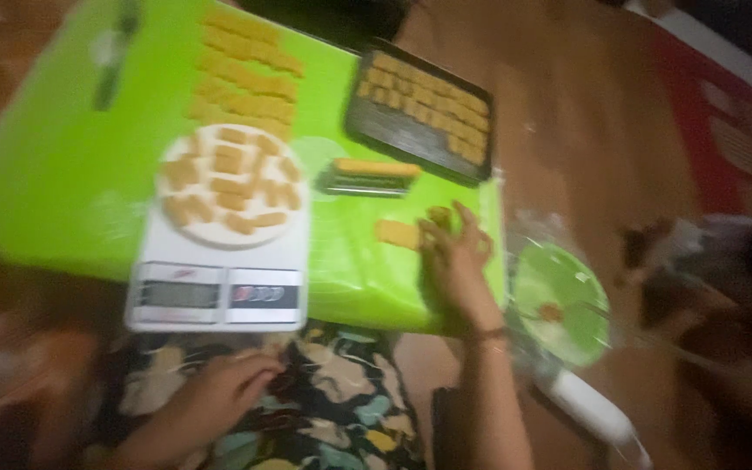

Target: Weighing and shaping small pieces of dough using a digital scale and a plastic shaping tool

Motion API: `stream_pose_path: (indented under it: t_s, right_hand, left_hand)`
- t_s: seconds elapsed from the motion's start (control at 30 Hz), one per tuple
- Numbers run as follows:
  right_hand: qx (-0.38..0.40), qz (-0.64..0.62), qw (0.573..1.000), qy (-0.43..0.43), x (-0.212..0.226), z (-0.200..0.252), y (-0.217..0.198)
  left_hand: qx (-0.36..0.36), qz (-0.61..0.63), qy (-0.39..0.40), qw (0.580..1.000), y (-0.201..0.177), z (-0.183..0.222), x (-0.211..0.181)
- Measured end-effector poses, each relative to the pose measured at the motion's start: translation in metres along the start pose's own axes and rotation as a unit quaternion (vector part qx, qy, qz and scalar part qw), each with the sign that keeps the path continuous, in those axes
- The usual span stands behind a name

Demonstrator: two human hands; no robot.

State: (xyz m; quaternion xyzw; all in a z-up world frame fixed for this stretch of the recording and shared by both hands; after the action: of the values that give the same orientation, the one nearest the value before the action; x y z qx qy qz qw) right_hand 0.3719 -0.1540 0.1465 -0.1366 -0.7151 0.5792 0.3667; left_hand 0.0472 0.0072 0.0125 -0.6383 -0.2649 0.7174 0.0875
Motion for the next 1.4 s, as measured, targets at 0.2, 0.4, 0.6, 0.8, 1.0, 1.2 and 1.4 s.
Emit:
stream_pose_path:
  t_s: [0.2,0.4,0.6,0.8,1.0,1.2,1.4]
  right_hand:
    - [-0.092,0.123,0.978,-0.143,-0.024,-0.017,0.023]
    - [-0.067,-0.067,0.994,0.057,0.017,0.0,-0.007]
    - [-0.164,-0.178,0.969,-0.046,0.027,0.034,-0.023]
    - [-0.029,-0.522,0.836,0.171,0.086,0.086,-0.008]
    - [-0.04,-0.598,0.8,-0.008,0.12,0.109,-0.023]
    - [-0.105,-0.51,0.853,-0.036,0.135,0.119,-0.042]
    - [-0.104,-0.443,0.881,-0.132,0.133,0.126,-0.036]
  left_hand:
    - [-0.04,-0.016,0.074,0.996,-0.026,0.012,-0.037]
    - [0.066,0.029,-0.015,0.997,-0.03,0.011,-0.052]
    - [0.076,0.052,-0.037,0.995,-0.035,0.012,-0.073]
    - [-0.017,0.221,0.021,0.975,-0.045,-0.005,-0.15]
    - [-0.067,0.349,-0.077,0.931,-0.071,-0.024,-0.191]
    - [-0.038,0.341,-0.047,0.938,-0.071,-0.025,-0.208]
    - [-0.042,0.277,-0.092,0.956,-0.066,-0.022,-0.204]
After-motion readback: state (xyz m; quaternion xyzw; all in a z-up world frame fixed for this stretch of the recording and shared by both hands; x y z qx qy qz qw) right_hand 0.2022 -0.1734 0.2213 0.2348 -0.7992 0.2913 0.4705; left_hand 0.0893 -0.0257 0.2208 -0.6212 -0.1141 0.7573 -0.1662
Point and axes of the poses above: each hand's wrist, its own z-axis away from the middle knuckle, its own y-axis out of the palm, x = y × z, the point moved 4 cm from there along -z, towards the middle knuckle
